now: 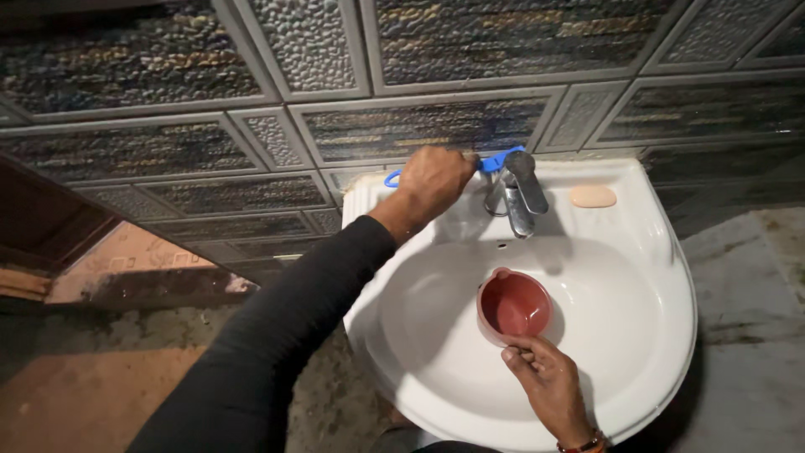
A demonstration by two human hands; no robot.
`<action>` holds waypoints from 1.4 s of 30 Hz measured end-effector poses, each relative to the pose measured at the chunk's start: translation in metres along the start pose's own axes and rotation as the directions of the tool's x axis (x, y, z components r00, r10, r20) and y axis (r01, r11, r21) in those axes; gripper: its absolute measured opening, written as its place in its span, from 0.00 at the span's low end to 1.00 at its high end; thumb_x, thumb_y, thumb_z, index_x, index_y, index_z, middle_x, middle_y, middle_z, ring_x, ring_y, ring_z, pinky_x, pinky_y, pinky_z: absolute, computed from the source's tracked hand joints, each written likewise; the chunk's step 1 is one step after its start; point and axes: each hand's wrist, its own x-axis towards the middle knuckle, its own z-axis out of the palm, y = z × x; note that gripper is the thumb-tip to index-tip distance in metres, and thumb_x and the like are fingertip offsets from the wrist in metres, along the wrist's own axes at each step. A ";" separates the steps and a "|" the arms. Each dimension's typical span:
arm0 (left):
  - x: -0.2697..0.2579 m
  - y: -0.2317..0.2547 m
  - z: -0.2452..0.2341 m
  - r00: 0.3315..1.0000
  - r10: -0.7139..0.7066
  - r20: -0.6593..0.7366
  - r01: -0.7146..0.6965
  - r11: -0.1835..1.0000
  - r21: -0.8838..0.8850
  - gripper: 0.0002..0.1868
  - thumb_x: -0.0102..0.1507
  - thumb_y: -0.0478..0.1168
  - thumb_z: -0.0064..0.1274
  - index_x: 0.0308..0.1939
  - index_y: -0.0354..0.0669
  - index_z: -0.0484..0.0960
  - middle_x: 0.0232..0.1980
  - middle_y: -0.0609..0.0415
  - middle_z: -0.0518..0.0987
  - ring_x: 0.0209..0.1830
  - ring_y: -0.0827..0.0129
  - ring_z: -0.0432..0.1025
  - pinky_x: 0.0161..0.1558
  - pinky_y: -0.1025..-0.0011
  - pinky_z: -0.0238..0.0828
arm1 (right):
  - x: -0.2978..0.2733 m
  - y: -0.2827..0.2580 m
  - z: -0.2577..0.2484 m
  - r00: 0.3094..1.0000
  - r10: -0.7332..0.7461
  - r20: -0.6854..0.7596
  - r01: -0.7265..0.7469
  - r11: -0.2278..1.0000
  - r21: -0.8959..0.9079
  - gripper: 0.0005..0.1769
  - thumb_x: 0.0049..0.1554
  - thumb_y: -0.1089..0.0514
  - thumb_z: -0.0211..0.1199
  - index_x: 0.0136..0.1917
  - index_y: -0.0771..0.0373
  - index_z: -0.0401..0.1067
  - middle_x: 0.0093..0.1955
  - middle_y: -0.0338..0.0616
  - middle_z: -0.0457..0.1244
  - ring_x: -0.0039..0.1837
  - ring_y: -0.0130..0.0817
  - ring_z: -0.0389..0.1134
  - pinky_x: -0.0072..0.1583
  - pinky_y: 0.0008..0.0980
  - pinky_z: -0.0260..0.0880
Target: The person washes a pink plastic cup in a bathroom sink. They rinse the cup with water, apply liquid soap, and scrub the interior and exterior with a blue brush. The person rinses the cup thoroughly and places it in the sink.
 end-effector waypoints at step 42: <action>-0.360 -0.006 -0.071 0.797 -0.456 0.397 0.437 0.888 0.145 0.13 0.68 0.38 0.44 0.55 0.51 0.77 0.27 0.45 0.79 0.26 0.49 0.77 0.27 0.50 0.72 | -0.013 -0.011 -0.018 0.997 0.082 -0.001 -0.082 0.996 -0.036 0.15 0.59 0.59 0.64 0.57 0.69 0.76 0.46 0.47 0.73 0.50 0.30 0.73 0.48 0.28 0.71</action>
